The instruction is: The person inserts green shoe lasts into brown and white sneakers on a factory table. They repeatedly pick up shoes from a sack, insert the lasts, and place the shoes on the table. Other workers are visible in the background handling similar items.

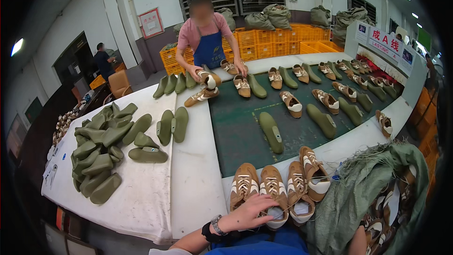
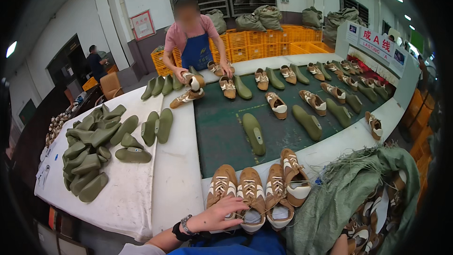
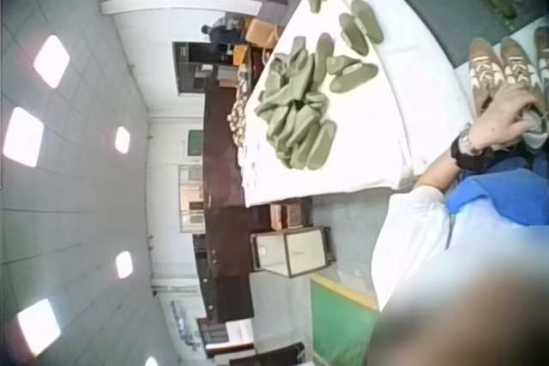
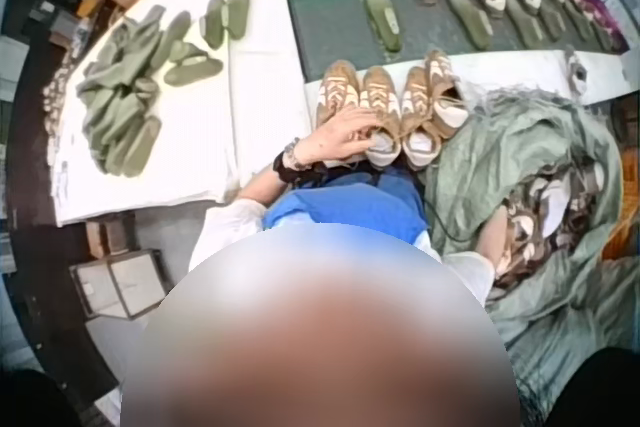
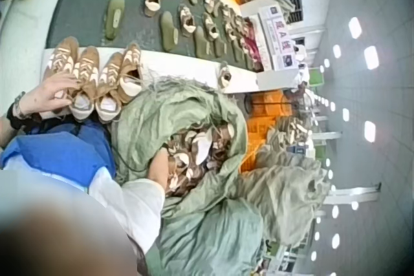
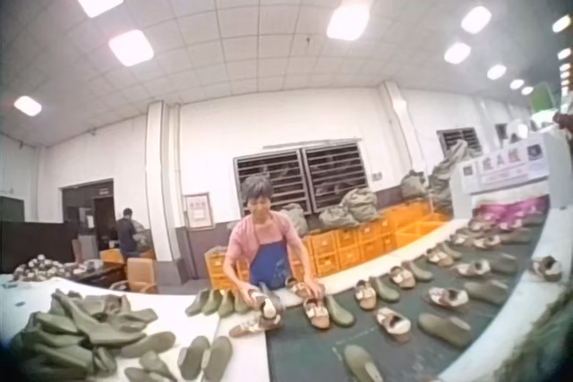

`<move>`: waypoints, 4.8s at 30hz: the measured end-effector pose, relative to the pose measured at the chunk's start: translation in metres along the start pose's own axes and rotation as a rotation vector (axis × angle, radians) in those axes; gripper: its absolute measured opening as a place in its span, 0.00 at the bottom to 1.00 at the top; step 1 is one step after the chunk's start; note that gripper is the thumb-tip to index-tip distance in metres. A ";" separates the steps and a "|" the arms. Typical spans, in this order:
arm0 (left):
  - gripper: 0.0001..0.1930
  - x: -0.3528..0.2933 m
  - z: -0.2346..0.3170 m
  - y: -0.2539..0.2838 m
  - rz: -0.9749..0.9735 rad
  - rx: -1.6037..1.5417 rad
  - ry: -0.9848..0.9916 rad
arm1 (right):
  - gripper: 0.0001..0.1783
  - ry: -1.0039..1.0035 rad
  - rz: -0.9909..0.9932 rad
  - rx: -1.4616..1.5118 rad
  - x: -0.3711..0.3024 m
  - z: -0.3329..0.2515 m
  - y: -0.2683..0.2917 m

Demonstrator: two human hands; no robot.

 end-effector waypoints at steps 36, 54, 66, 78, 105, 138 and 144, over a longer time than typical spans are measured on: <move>0.35 -0.013 -0.001 0.014 0.570 -0.721 0.425 | 0.35 1.229 -0.167 0.028 -0.161 -0.388 -0.069; 0.26 -0.012 -0.282 0.243 1.409 -0.157 0.823 | 0.18 0.464 0.510 0.178 -0.043 -0.138 0.149; 0.17 0.037 -0.070 0.030 0.042 -0.349 0.308 | 0.20 -0.181 0.292 0.024 -0.011 0.086 0.116; 0.17 0.028 0.019 -0.017 -0.213 -0.412 0.330 | 0.20 -0.406 0.228 0.233 -0.012 0.061 0.116; 0.16 0.282 0.055 -0.264 -0.248 0.791 -0.600 | 0.16 0.694 0.373 0.577 -0.084 -0.069 0.074; 0.17 0.268 0.056 -0.227 -0.239 0.548 -0.252 | 0.15 0.422 0.684 1.587 -0.193 -0.050 0.288; 0.19 0.267 -0.006 -0.162 -0.133 0.416 -0.001 | 0.14 0.779 0.252 1.717 -0.030 -0.300 0.290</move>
Point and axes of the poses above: each hand's wrist, its own x-axis towards the middle knuckle, its own y-axis out of the back of the hand, z = x × y, the point moved 4 cm from there along x, towards the middle knuckle, and after that the axes turned 4 degrees about z, right-handed, at the moved point
